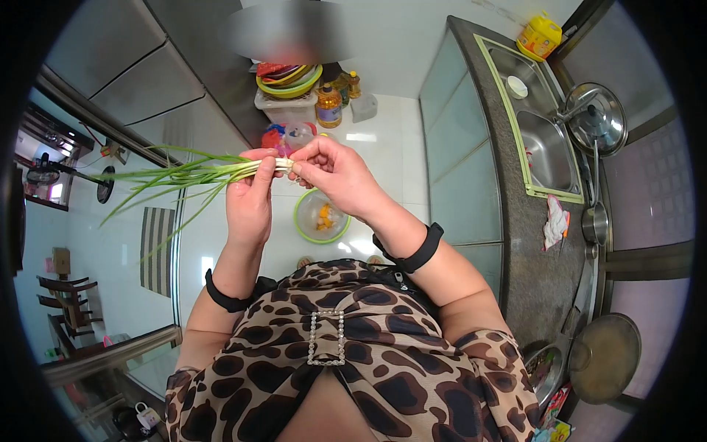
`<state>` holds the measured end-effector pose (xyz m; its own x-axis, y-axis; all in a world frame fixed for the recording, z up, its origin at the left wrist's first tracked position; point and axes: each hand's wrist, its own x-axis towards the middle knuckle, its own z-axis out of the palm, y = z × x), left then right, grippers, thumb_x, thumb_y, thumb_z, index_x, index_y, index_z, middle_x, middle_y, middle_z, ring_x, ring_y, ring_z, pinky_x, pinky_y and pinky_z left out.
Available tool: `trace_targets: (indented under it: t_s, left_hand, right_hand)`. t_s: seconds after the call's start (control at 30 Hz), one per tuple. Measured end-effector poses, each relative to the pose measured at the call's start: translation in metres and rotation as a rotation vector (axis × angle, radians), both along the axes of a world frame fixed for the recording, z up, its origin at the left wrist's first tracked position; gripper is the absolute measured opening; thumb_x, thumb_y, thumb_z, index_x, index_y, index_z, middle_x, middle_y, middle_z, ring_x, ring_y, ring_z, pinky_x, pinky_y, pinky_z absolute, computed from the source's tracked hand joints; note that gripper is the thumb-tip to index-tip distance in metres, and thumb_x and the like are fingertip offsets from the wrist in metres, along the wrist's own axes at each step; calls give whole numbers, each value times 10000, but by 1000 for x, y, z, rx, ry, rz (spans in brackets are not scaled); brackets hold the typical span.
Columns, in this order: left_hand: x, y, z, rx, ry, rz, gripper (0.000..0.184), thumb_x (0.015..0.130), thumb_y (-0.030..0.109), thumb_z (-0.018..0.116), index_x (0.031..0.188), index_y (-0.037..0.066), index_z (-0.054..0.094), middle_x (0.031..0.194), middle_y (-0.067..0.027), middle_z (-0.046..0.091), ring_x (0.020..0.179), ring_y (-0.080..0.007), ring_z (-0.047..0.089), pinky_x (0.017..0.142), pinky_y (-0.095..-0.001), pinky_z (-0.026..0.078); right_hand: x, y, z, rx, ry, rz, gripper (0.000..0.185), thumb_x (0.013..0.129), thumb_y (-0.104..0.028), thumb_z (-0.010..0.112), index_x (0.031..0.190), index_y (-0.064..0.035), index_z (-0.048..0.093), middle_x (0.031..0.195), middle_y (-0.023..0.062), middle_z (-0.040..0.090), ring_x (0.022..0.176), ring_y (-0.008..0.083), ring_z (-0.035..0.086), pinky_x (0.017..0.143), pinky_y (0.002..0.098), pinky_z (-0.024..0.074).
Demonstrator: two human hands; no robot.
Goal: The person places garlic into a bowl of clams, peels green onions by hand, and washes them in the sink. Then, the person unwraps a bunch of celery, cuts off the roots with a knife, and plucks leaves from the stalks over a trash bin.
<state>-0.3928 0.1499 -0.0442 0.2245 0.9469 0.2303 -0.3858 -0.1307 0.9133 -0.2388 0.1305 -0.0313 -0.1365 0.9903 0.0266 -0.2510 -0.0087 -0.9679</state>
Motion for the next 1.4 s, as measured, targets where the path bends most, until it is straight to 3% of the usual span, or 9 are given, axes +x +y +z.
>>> trace_targets:
  t_s: [0.47,0.87,1.13,1.33,1.4]
  left_hand:
    - [-11,-2,-2,42,16,68,158,914,117,530,1021,1,538,930,-51,570,834,-111,522,770,-256,433]
    - [-15,0,0,-306,-209,-141,204,925,161,515,1052,1,529,907,-62,584,820,-123,560,743,-244,466]
    - [-16,7,-14,-547,-393,-397,237,947,190,466,1083,-4,474,918,-109,583,785,-183,585,713,-312,490]
    - [-16,9,-15,-503,-460,-440,231,949,189,465,1084,2,477,922,-93,582,796,-167,581,704,-287,486]
    - [-14,12,-18,-507,-468,-362,227,943,186,477,1078,4,488,933,-88,583,808,-158,578,712,-280,486]
  right_hand:
    - [-15,3,-4,-54,-43,-8,107,899,-122,553,900,-17,537,756,19,570,670,80,510,635,213,437]
    - [-8,-6,-7,-18,-36,81,113,896,-134,552,924,-25,545,767,0,553,701,73,509,673,219,436]
    - [-5,-6,-11,-2,63,170,120,892,-146,564,938,-38,546,779,-6,550,712,71,512,690,216,434]
    - [-9,-6,-13,-37,175,181,125,887,-147,573,946,-43,538,791,1,543,715,79,515,702,219,435]
    - [-15,-3,-16,8,283,77,118,887,-142,572,940,-42,535,801,10,560,735,80,530,712,218,437]
